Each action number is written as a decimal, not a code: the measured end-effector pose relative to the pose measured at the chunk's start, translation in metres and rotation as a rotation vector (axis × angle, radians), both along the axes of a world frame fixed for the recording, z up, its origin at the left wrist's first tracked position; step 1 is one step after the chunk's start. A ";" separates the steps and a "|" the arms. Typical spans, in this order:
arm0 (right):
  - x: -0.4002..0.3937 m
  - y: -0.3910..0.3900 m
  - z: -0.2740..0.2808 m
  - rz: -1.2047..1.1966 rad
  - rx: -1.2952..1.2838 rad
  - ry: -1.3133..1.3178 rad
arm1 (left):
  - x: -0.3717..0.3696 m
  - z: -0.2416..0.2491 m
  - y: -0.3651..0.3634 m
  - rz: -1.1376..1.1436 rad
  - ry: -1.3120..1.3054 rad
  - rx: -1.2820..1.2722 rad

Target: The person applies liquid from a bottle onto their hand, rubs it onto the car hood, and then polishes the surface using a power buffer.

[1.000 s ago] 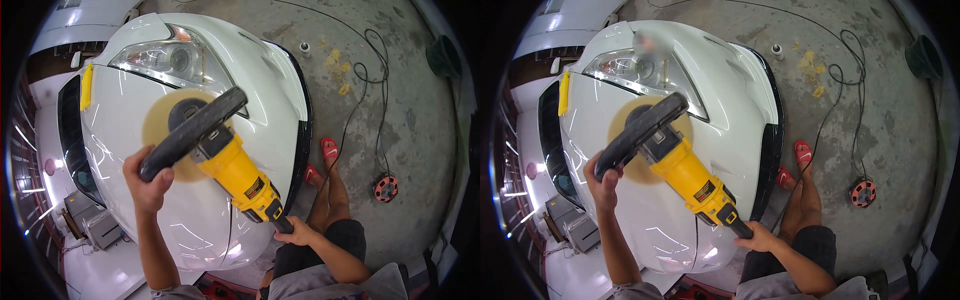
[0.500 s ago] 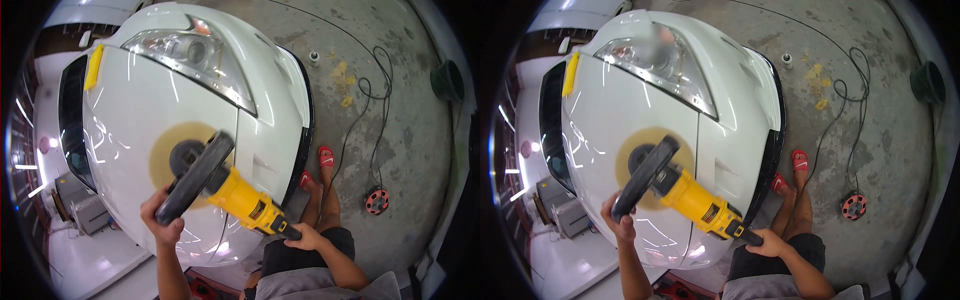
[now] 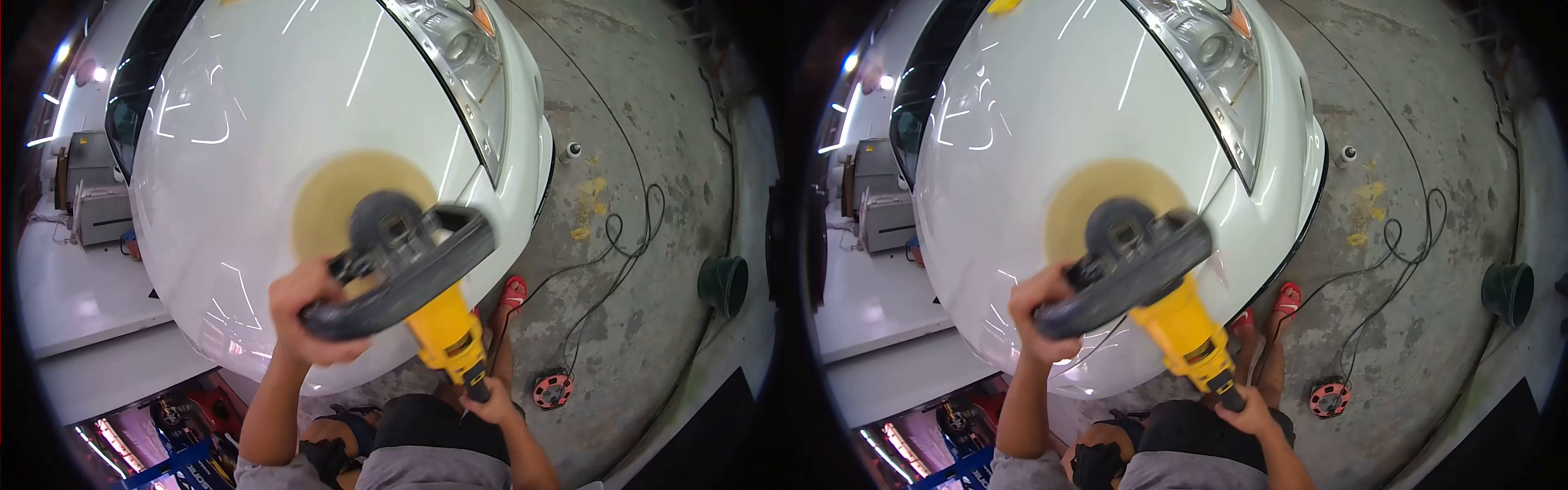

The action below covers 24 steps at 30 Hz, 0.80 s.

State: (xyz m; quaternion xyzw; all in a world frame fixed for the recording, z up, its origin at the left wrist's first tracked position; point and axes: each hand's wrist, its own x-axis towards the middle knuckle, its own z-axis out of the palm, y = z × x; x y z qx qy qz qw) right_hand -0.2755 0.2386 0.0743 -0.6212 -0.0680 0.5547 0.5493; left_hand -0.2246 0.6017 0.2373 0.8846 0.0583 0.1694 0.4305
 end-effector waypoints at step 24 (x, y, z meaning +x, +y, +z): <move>0.102 0.011 0.032 -0.139 -0.105 0.003 | 0.091 0.001 0.009 0.283 -0.085 -0.157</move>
